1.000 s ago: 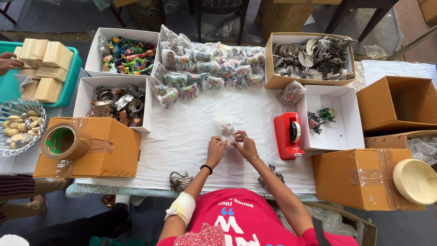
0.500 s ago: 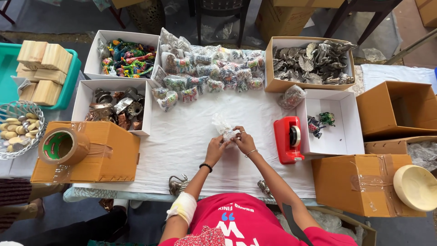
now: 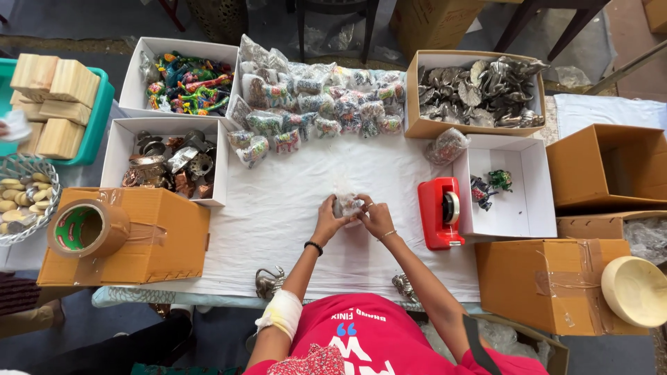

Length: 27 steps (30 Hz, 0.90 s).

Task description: The person wraps small decorative items, including colorful figurines and metal bells, in bubble wrap using a tape dispenser. They place each wrapped item into a white box on the table.

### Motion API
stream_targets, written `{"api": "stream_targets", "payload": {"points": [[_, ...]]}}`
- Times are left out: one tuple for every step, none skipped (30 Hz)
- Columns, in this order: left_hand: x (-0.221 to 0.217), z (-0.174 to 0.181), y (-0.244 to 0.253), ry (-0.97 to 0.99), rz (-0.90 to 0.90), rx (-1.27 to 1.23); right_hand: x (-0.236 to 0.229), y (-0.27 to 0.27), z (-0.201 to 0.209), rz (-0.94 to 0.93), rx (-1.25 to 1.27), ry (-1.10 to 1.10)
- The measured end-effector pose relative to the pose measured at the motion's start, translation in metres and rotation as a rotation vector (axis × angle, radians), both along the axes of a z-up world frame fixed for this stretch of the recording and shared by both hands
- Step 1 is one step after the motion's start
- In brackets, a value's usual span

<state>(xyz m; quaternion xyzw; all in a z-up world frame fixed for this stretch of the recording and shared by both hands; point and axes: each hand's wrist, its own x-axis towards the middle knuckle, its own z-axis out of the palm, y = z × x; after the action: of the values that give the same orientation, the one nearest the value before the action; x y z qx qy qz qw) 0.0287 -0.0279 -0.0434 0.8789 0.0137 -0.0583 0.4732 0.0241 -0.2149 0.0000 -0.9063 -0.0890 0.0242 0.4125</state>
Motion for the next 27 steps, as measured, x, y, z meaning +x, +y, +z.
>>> {"api": "stream_targets", "payload": {"points": [[0.0, 0.014, 0.0, 0.076, -0.012, -0.219, 0.0, 0.0, 0.011, 0.012, -0.055, -0.178], [-0.006, 0.027, -0.001, 0.16, -0.027, -0.44, -0.006, 0.0, 0.02, 0.025, -0.111, -0.347], [-0.006, 0.037, -0.003, 0.164, -0.029, -0.443, -0.005, -0.004, 0.014, 0.023, -0.114, -0.343], [-0.01, 0.047, -0.004, 0.285, -0.033, -0.592, -0.008, -0.007, 0.007, 0.042, -0.012, -0.206], [-0.013, 0.057, -0.005, 0.406, -0.036, -0.741, -0.011, -0.01, 0.001, 0.059, 0.09, -0.068], [-0.014, 0.055, -0.004, 0.408, -0.036, -0.742, -0.014, -0.01, 0.006, 0.059, 0.089, -0.065], [-0.016, 0.053, -0.003, 0.411, -0.043, -0.798, -0.018, -0.01, 0.012, 0.02, 0.066, 0.012], [-0.016, 0.051, -0.003, 0.412, -0.052, -0.852, -0.02, -0.011, 0.018, -0.021, 0.042, 0.086], [-0.018, 0.05, -0.002, 0.413, -0.054, -0.853, -0.023, -0.01, 0.02, -0.024, 0.041, 0.087], [-0.022, 0.048, -0.001, 0.456, -0.1, -0.812, -0.028, -0.01, 0.021, -0.059, 0.213, 0.077], [-0.025, 0.047, 0.0, 0.498, -0.146, -0.772, -0.032, -0.009, 0.022, -0.095, 0.384, 0.067], [-0.03, 0.049, 0.001, 0.504, -0.143, -0.772, -0.036, -0.011, 0.017, -0.096, 0.385, 0.073], [-0.035, 0.051, 0.001, 0.511, -0.153, -0.828, -0.04, -0.013, 0.013, -0.152, 0.478, 0.136], [-0.038, 0.054, 0.001, 0.514, -0.163, -0.886, -0.042, -0.016, 0.009, -0.208, 0.569, 0.196], [-0.042, 0.048, 0.002, 0.516, -0.162, -0.887, -0.046, -0.014, 0.011, -0.208, 0.568, 0.199], [-0.044, 0.043, 0.002, 0.506, -0.156, -0.878, -0.049, -0.013, 0.014, -0.173, 0.375, -0.043], [-0.047, 0.038, 0.002, 0.497, -0.15, -0.869, -0.053, -0.013, 0.017, -0.131, 0.179, -0.28], [-0.052, 0.033, 0.001, 0.501, -0.152, -0.873, -0.053, -0.004, 0.03, -0.133, 0.175, -0.278], [-0.057, 0.029, 0.0, 0.536, -0.192, -0.885, -0.052, 0.004, 0.044, -0.167, 0.255, 0.006], [-0.06, 0.024, -0.002, 0.573, -0.239, -0.895, -0.051, 0.011, 0.057, -0.204, 0.333, 0.289], [-0.063, 0.029, -0.005, 0.577, -0.247, -0.897, -0.046, 0.003, 0.044, -0.213, 0.331, 0.288], [-0.066, 0.033, -0.006, 0.574, -0.31, -0.846, -0.039, -0.002, 0.031, -0.269, 0.61, 0.377], [-0.068, 0.038, -0.007, 0.57, -0.372, -0.794, -0.031, -0.007, 0.018, -0.321, 0.891, 0.462], [-0.068, 0.047, -0.004, 0.575, -0.37, -0.787, -0.03, -0.017, -0.001, -0.322, 0.898, 0.465], [-0.068, 0.056, 0.0, 0.575, -0.37, -0.829, -0.029, -0.025, -0.019, -0.307, 1.018, 0.453], [-0.068, 0.064, 0.001, 0.573, -0.37, -0.875, -0.027, -0.036, -0.038, -0.291, 1.132, 0.438], [-0.07, 0.065, 0.004, 0.575, -0.369, -0.872, -0.036, -0.029, -0.002, -0.292, 1.135, 0.44]]}}
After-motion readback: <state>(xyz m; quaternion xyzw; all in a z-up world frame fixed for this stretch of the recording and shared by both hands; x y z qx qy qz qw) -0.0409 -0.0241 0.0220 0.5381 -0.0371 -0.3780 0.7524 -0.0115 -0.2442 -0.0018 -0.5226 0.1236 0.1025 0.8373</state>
